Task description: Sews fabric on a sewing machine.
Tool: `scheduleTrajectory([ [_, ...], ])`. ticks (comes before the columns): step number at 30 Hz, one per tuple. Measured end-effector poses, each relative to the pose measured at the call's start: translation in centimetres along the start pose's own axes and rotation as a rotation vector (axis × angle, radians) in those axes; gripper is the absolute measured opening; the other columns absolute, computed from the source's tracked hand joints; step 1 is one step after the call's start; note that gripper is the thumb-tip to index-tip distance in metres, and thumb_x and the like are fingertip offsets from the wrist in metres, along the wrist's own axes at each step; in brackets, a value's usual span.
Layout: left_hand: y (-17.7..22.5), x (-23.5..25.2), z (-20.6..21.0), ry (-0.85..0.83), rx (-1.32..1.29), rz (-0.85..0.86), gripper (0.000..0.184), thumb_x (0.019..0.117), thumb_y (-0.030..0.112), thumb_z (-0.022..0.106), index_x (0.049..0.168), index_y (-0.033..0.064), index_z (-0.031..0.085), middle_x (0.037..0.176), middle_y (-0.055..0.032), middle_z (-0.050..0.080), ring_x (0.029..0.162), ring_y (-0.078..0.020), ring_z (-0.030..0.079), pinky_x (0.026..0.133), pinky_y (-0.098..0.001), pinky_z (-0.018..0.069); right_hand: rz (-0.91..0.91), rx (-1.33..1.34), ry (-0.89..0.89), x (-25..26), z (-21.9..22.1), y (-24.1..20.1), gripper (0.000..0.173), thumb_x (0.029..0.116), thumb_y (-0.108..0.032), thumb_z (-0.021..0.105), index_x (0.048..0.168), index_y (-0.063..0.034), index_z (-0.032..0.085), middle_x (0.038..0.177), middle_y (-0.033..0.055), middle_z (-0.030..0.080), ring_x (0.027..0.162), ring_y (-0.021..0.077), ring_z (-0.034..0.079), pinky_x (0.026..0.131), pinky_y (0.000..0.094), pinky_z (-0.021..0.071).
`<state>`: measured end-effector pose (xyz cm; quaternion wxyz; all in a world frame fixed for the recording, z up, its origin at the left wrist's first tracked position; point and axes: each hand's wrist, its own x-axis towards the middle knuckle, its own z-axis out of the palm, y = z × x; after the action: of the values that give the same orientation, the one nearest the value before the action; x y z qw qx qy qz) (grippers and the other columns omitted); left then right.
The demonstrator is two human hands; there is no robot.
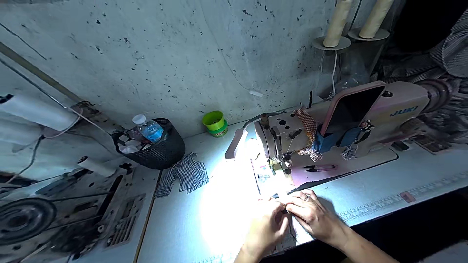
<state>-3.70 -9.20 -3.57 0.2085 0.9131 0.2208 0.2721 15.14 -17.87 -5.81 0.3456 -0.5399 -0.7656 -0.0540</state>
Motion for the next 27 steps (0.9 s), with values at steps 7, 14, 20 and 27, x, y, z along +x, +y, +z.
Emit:
scheduleTrajectory([
  [7,-2.9,7.7,-3.4,-0.020,0.070,-0.447,0.041,0.0925,0.011,0.054,0.131,0.0009,0.063,0.122,-0.0120,0.069,0.112,-0.0203,0.066,0.098,-0.0370,0.0518,-0.054,-0.067,-0.050,0.2,-0.3,-0.3,0.024,0.1005,-0.017,0.052,0.100,-0.0160,0.076,0.115,-0.0037,0.075,0.118,0.0154,0.065,0.104,0.0408,0.0453],
  [14,-2.9,10.6,-4.3,-0.084,0.174,-0.569,0.029,0.1009,0.018,0.055,0.121,0.0021,0.069,0.112,-0.0145,0.071,0.110,-0.0232,0.066,0.099,-0.0428,0.0496,-0.032,-0.078,-0.040,0.0,0.1,-0.3,0.021,0.0996,-0.017,0.054,0.099,-0.0163,0.075,0.113,-0.0034,0.075,0.117,0.0156,0.065,0.104,0.0402,0.0456],
  [20,-4.3,9.4,-2.9,0.025,-0.034,-0.556,0.029,0.0980,0.009,0.052,0.121,-0.0004,0.066,0.108,-0.0109,0.070,0.100,-0.0126,0.065,0.091,-0.0307,0.0509,-0.027,-0.079,-0.047,0.0,0.2,-0.6,0.021,0.0993,-0.017,0.054,0.100,-0.0168,0.075,0.115,-0.0038,0.075,0.118,0.0167,0.065,0.105,0.0415,0.0449],
  [27,-3.7,10.2,-3.3,-0.091,0.024,-0.573,0.033,0.0994,0.008,0.050,0.127,0.0050,0.069,0.121,-0.0124,0.070,0.116,-0.0209,0.063,0.101,-0.0409,0.0482,-0.027,-0.066,-0.044,0.2,0.0,-1.0,0.024,0.1003,-0.016,0.053,0.104,-0.0169,0.077,0.119,-0.0046,0.074,0.121,0.0142,0.063,0.107,0.0396,0.0431],
])
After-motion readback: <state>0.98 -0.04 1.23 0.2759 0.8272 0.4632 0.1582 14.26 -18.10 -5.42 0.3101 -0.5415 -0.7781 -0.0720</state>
